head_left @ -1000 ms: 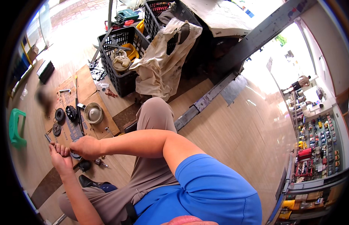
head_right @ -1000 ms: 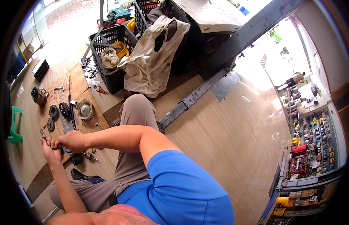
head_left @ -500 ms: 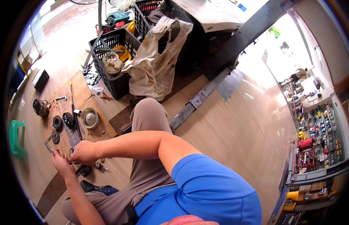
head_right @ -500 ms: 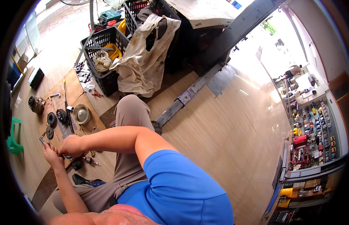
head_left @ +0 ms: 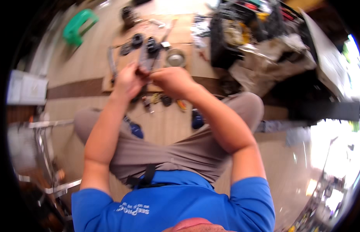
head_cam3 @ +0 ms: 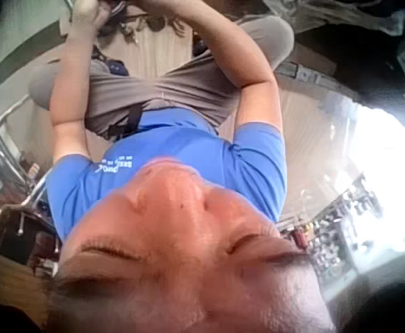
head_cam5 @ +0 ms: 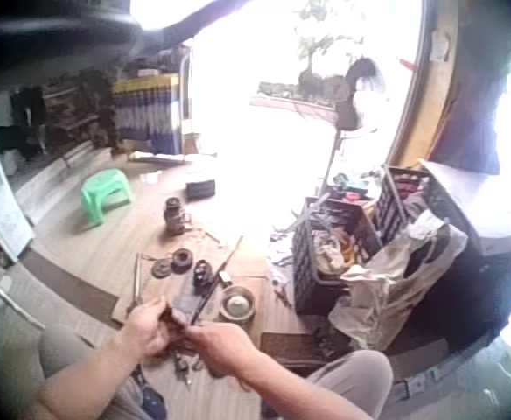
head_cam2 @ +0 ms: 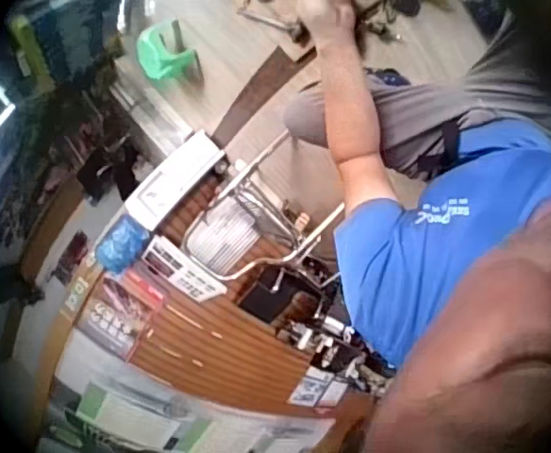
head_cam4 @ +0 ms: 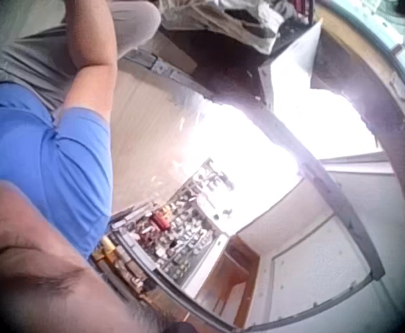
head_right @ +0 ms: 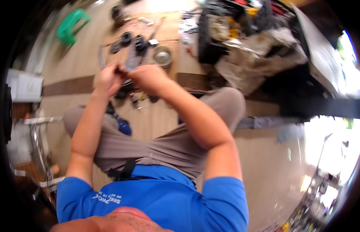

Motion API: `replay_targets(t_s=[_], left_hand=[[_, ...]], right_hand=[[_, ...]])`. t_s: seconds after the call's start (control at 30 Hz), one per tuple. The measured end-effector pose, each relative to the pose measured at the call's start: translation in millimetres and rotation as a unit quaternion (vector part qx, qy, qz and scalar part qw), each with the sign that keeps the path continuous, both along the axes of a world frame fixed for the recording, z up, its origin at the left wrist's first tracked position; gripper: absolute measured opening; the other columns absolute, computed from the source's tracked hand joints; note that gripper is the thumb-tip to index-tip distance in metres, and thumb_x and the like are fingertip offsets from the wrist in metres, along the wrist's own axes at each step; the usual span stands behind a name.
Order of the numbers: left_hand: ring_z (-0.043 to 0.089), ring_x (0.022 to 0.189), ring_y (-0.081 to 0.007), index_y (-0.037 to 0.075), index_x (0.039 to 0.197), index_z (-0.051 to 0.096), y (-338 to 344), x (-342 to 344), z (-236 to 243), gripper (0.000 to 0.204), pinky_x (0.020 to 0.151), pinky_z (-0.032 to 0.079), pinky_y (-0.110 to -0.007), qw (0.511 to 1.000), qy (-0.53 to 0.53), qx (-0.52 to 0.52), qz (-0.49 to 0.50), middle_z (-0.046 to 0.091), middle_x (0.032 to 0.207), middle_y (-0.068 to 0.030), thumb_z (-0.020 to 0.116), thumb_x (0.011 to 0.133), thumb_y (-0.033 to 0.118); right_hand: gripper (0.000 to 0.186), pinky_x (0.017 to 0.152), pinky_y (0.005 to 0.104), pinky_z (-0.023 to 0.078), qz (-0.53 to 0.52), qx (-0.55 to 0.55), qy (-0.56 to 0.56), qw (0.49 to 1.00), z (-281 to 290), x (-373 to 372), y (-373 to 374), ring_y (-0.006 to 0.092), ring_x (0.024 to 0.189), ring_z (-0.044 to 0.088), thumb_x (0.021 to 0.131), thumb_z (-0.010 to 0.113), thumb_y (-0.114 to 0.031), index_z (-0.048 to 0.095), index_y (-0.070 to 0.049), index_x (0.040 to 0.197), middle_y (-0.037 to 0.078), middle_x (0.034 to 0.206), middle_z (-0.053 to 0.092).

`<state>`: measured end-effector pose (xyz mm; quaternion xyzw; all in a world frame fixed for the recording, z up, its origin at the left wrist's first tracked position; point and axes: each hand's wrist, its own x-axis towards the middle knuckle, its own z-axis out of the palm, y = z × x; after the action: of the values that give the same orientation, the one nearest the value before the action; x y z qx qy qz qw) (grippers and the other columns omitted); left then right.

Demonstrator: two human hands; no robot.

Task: The person disassembles and handles the internal components of a fan motor by hand while sitting on the floor, using pliers to manipulate small wires and parts.

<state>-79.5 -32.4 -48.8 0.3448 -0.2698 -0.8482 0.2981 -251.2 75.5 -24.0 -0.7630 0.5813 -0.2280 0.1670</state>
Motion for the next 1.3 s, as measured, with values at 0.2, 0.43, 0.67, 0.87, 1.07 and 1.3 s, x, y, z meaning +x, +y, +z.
replay_targets(t_s=[0.2,0.43,0.67,0.87,1.07,1.3], left_hand=[[0.063,0.079,-0.0288,0.008,0.092,0.05,14,19,10,0.027,0.076,0.052,-0.047,0.998,0.012,0.034,0.048,0.059,0.078,-0.008,0.033,0.103,0.025],[0.042,0.056,-0.0139,0.009,0.091,0.047,18,11,17,0.024,0.058,0.044,-0.032,0.998,0.018,0.031,0.05,0.041,0.065,0.0004,0.038,0.103,0.029],[0.034,0.052,-0.0074,0.01,0.089,0.047,24,1,20,0.02,0.045,0.03,-0.022,0.995,-0.059,-0.031,0.074,0.037,0.063,0.003,0.045,0.101,0.025],[0.029,0.046,-0.0051,0.01,0.09,0.048,25,5,21,0.022,0.04,0.025,-0.02,0.99,-0.119,-0.073,0.024,0.037,0.061,0.0045,0.042,0.102,0.027],[0.032,0.046,-0.0037,0.009,0.09,0.052,29,-1,18,0.024,0.041,0.027,-0.018,0.974,-0.197,-0.099,-0.047,0.043,0.064,0.0041,0.042,0.102,0.028],[0.041,0.052,-0.0028,0.011,0.092,0.055,36,-1,13,0.021,0.044,0.03,-0.018,0.965,-0.189,-0.12,-0.14,0.052,0.068,0.0028,0.045,0.101,0.027]], right_hand=[[0.015,0.07,0.041,0.05,0.035,0.003,0.033,0.999,7,24,-3,0.0292,0.08,0.064,0.084,0.059,-0.023,0.062,-0.01,0.08,0.01,0.079,0.064],[0.015,0.069,0.042,0.05,0.037,-0.008,0.01,0.999,10,22,-2,0.0296,0.079,0.064,0.085,0.059,-0.023,0.062,-0.009,0.082,0.01,0.077,0.064],[0.018,0.071,0.0418,0.05,0.038,0.011,0.011,0.999,10,23,-3,0.0302,0.08,0.064,0.085,0.059,-0.023,0.06,-0.007,0.079,0.012,0.078,0.065],[0.017,0.071,0.042,0.048,0.061,0.028,0.023,0.997,20,9,-3,0.0315,0.082,0.061,0.084,0.062,-0.022,0.061,-0.006,0.08,0.011,0.08,0.062],[0.017,0.074,0.0408,0.049,0.065,0.026,0.013,0.997,32,4,-3,0.0302,0.084,0.062,0.082,0.063,-0.025,0.065,-0.008,0.083,0.01,0.082,0.064],[0.017,0.076,0.0407,0.049,0.066,0.035,-0.001,0.997,30,-8,-4,0.0299,0.087,0.062,0.082,0.064,-0.025,0.066,-0.009,0.087,0.011,0.086,0.064]])
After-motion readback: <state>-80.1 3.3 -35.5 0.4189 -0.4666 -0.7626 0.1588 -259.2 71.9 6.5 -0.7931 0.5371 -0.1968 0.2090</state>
